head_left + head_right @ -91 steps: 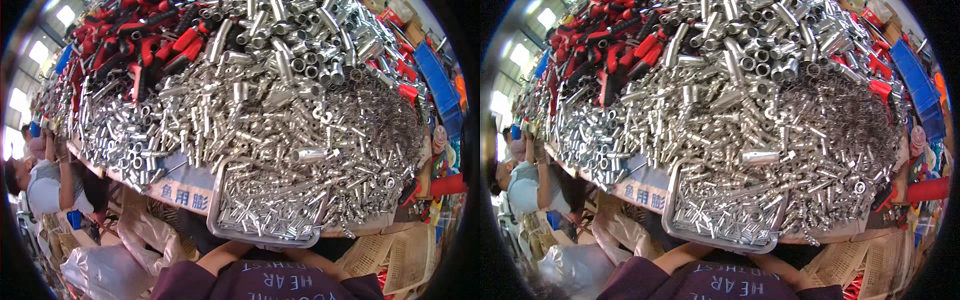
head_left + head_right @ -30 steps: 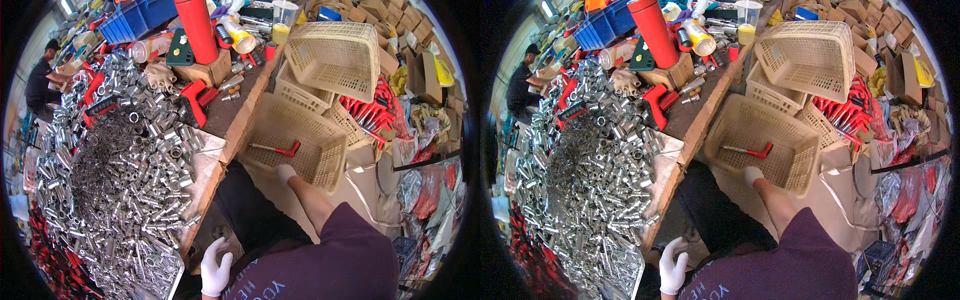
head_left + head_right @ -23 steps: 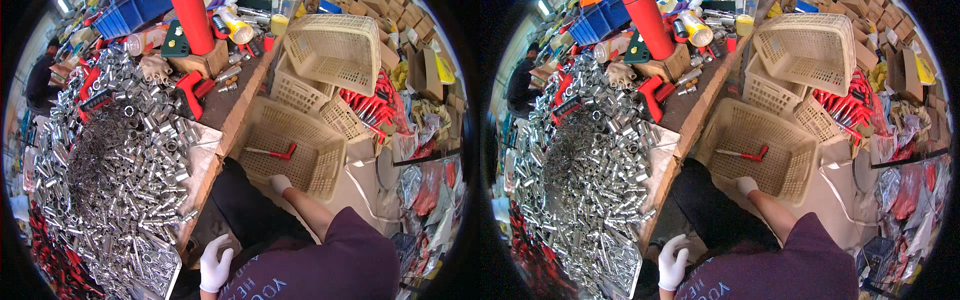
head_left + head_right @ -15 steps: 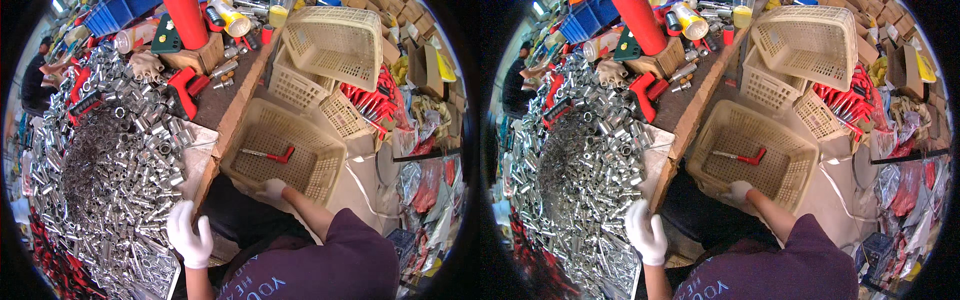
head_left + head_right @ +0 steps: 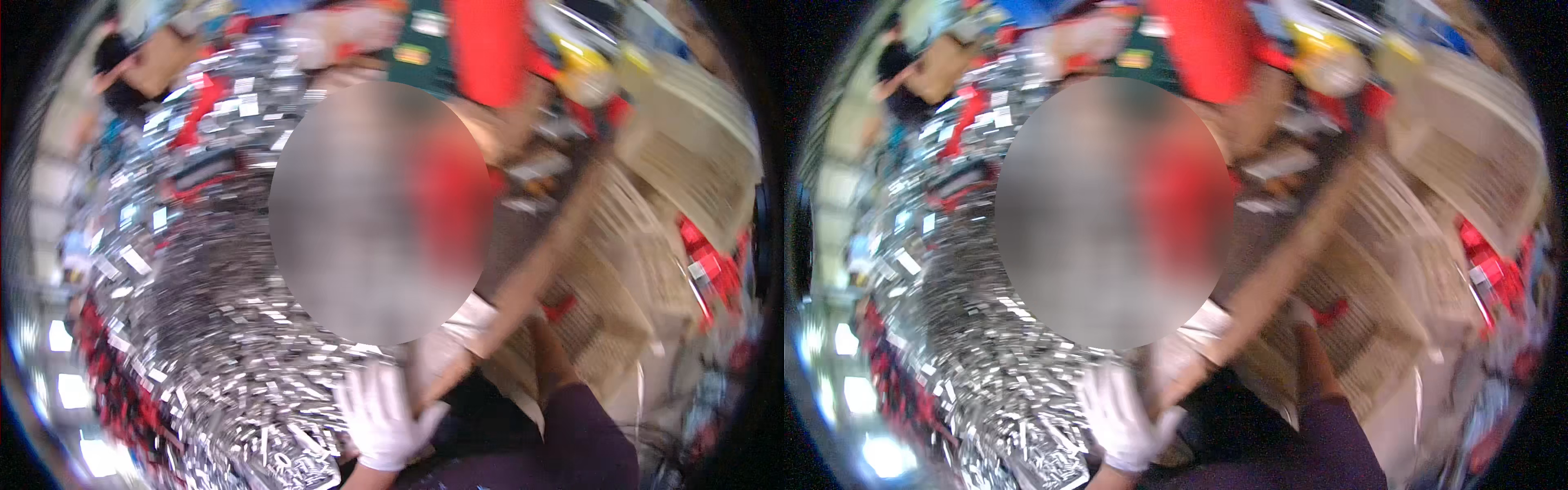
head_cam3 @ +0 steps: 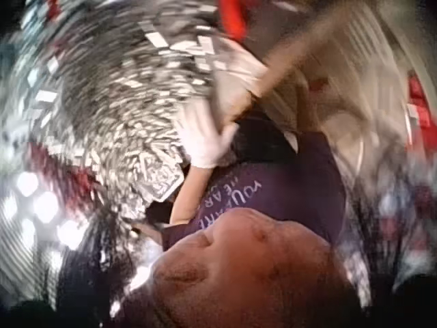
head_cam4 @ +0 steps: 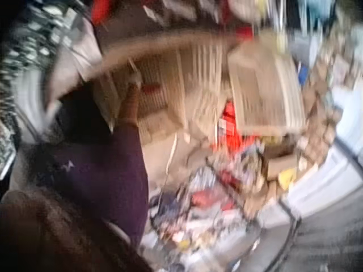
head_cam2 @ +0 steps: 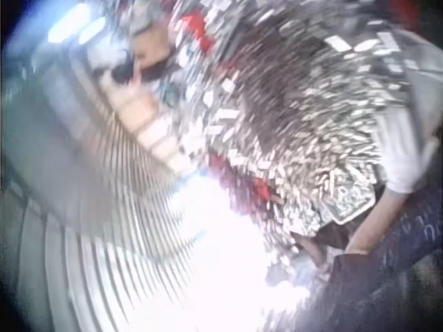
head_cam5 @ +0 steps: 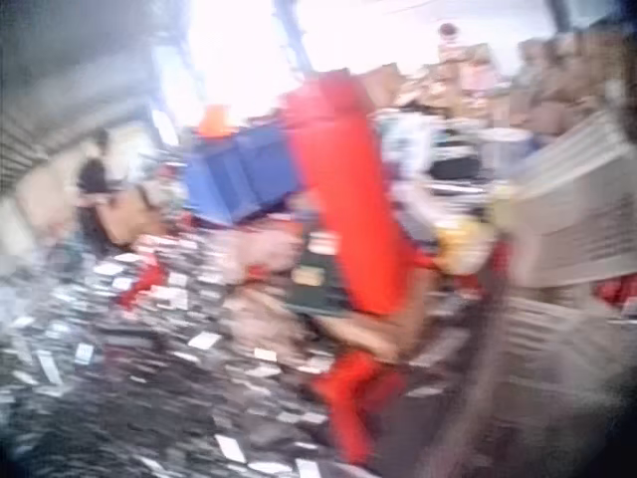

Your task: The person assembles tools at a workstation by fitting metal cylinders, rods, and handles together by hand.

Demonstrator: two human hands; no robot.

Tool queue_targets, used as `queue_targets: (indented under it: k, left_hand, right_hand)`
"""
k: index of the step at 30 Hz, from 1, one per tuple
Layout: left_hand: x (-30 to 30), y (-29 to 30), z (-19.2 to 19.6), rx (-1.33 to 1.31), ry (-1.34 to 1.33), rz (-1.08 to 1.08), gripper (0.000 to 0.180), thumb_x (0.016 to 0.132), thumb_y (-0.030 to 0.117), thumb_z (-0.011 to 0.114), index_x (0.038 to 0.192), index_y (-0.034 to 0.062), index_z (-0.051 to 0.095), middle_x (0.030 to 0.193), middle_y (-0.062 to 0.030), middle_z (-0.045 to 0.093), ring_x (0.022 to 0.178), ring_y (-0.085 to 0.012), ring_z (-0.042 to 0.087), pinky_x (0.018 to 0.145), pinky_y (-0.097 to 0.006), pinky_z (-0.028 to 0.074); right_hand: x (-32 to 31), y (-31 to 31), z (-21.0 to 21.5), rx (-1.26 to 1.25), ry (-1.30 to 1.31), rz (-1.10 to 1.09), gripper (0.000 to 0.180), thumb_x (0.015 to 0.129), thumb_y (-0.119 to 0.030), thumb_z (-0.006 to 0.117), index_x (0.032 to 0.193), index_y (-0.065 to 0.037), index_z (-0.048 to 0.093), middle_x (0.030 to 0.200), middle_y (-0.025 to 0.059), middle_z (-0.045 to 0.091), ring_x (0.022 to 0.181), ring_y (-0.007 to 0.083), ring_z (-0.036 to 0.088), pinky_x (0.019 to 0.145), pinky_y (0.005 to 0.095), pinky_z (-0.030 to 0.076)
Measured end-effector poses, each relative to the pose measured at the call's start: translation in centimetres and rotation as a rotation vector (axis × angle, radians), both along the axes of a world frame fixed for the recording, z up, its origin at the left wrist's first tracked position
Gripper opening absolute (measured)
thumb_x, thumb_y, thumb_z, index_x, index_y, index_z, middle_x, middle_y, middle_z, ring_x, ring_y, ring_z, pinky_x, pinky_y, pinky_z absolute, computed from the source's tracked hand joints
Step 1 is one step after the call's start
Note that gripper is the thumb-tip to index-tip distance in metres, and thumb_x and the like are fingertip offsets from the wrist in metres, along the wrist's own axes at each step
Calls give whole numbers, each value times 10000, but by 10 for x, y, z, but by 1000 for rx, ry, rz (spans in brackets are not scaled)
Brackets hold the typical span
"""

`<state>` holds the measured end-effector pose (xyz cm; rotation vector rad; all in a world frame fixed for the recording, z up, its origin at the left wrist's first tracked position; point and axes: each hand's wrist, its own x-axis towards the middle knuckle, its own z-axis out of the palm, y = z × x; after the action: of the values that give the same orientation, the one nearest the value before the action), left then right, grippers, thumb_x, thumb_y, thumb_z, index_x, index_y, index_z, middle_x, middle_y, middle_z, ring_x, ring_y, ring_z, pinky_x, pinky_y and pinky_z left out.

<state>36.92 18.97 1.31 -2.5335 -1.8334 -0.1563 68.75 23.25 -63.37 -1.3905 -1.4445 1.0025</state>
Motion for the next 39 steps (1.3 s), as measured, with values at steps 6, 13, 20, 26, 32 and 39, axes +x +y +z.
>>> queue_targets:
  k: [6, 13, 20, 26, 32, 39]
  left_hand:
    - [-3, 18, 28, -65, -69, 52, 726, 725, 621, 716, 1163, 50, 614, 1167, -123, 620, 1060, -315, 578, 913, -499, 399]
    - [-3, 2, 34, -67, -48, 141, 788, 816, 607, 665, 1345, 34, 552, 1323, -152, 587, 1234, -321, 537, 1013, -518, 374]
    - [-4, 1, 26, 81, -177, 48, 858, 827, 580, 681, 1410, -17, 478, 1403, -216, 519, 1306, -406, 479, 1074, -567, 347]
    - [-13, -21, 33, 214, -362, -40, 836, 859, 517, 673, 1433, -41, 432, 1419, -235, 488, 1332, -424, 441, 1101, -556, 330]
    - [-96, -72, 121, 470, -672, 16, 766, 791, 343, 750, 1375, -58, 457, 1354, -284, 496, 1254, -458, 483, 1092, -525, 351]
    - [-302, -17, 117, 987, -1568, 522, 625, 1075, 366, 364, 1550, -24, 249, 1640, -146, 224, 1506, -260, 225, 1227, -407, 159]
  right_hand:
    - [-110, -35, -41, -39, 111, 355, 470, 955, -329, 548, 1299, -13, 598, 1189, 193, 688, 1091, 334, 666, 938, 438, 512]
    - [-155, -39, 60, -164, 10, 517, 447, 958, -321, 549, 1265, -4, 619, 1151, 187, 700, 1049, 323, 676, 912, 432, 517]
    - [-74, -16, 207, -278, -262, 422, 426, 962, -313, 550, 1231, 5, 641, 1113, 181, 713, 1007, 312, 686, 887, 425, 521]
    - [-9, -43, 379, -329, -545, 295, 411, 964, -306, 551, 1201, 13, 659, 1080, 176, 724, 971, 303, 694, 866, 420, 525]
    - [-71, -60, 617, -89, -176, 8, 324, 996, -183, 526, 1116, 77, 679, 1021, 141, 729, 933, 211, 680, 841, 337, 522]
    - [-252, 11, 778, 374, 582, 371, 536, 1037, -205, 442, 1489, 68, 353, 1532, 165, 406, 1353, 262, 481, 1109, 391, 416]
